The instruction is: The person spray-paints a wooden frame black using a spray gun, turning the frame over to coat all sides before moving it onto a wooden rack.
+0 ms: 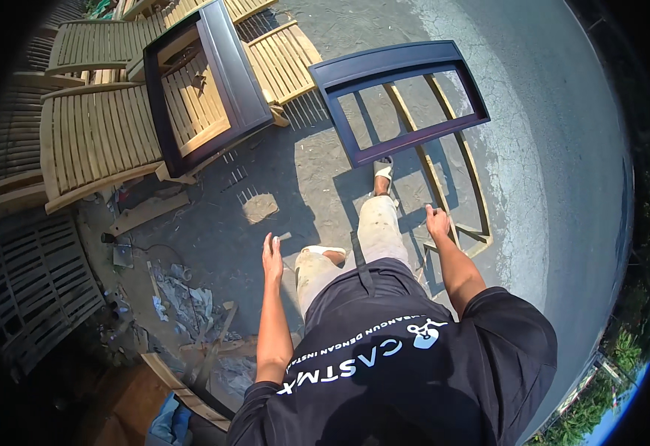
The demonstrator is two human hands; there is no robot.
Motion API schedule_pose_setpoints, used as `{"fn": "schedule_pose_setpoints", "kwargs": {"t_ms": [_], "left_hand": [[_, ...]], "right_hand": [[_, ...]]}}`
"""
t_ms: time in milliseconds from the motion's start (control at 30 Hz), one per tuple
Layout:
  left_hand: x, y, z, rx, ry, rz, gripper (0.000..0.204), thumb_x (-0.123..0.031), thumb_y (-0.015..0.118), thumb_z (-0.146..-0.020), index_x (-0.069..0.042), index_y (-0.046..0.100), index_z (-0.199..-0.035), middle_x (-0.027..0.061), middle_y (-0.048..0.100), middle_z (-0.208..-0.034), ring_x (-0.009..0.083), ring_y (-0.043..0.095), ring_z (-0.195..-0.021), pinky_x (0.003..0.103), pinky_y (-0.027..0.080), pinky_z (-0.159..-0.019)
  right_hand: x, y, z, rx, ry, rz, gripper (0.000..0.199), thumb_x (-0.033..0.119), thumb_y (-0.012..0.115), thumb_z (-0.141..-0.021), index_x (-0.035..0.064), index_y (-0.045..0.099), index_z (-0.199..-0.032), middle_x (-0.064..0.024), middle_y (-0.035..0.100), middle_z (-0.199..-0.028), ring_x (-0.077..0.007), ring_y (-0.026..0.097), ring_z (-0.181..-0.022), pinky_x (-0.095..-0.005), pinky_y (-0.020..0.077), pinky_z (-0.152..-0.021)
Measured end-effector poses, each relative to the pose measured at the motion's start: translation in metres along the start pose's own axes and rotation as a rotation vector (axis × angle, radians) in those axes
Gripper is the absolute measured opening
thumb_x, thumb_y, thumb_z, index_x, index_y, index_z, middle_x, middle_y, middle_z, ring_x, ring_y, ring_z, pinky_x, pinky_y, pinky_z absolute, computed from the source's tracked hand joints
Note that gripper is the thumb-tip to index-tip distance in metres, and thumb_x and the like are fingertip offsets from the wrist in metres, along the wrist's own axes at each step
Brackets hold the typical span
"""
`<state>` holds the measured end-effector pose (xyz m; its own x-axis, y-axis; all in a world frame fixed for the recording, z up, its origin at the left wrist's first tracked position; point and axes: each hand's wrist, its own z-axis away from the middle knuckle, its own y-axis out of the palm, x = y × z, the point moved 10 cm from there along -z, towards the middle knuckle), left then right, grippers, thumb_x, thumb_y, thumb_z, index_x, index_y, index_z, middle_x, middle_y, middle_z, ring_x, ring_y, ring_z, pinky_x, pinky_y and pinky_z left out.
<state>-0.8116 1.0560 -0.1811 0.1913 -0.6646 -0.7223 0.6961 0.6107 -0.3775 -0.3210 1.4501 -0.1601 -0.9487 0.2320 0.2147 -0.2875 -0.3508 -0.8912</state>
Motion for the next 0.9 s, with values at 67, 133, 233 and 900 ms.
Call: {"fn": "schedule_pose_setpoints", "kwargs": {"t_ms": [67,133,233,900], "left_hand": [[0.084,-0.090,0.056,-0.185,-0.173,0.271,0.052,-0.038,0.052,-0.105,-0.003,0.050,-0.144,0.0179,0.058,-0.141,0.0254,0.057,-0.128,0.036,0.047,-0.104],[0.139,-0.186,0.117,-0.416,-0.220,0.319,0.046,-0.034,0.055,-0.105,-0.002,0.056,-0.137,0.0155,0.065,-0.128,0.0219,0.064,-0.116,0.034,0.052,-0.095],[0.169,-0.307,0.174,-0.709,-0.170,0.378,0.039,-0.032,0.059,-0.103,-0.001,0.062,-0.126,0.0126,0.069,-0.114,0.0202,0.068,-0.105,0.034,0.054,-0.089],[0.159,-0.467,0.104,-0.819,-0.220,0.566,0.031,-0.027,0.052,-0.106,-0.002,0.069,-0.106,0.0082,0.065,-0.065,0.0101,0.057,-0.049,0.030,0.052,-0.049]], "right_hand": [[0.064,0.038,0.043,0.115,-0.129,0.046,0.060,0.057,0.059,-0.091,0.0005,0.074,-0.104,-0.0254,0.072,-0.103,-0.0430,0.067,-0.105,-0.0485,0.0497,-0.093],[0.144,0.074,0.093,0.233,-0.321,0.088,0.057,0.054,0.059,-0.093,0.0005,0.074,-0.105,-0.0242,0.073,-0.102,-0.0410,0.068,-0.104,-0.0467,0.0508,-0.092],[0.234,0.120,0.149,0.371,-0.535,-0.080,0.055,0.052,0.061,-0.095,-0.0017,0.074,-0.098,-0.0168,0.075,-0.088,-0.0243,0.074,-0.074,-0.0388,0.0554,-0.079],[0.746,0.416,0.468,1.016,-1.186,0.482,0.041,0.037,0.061,-0.099,-0.0029,0.072,-0.103,-0.0129,0.074,-0.084,-0.0203,0.074,-0.073,-0.0350,0.0597,-0.071]]}}
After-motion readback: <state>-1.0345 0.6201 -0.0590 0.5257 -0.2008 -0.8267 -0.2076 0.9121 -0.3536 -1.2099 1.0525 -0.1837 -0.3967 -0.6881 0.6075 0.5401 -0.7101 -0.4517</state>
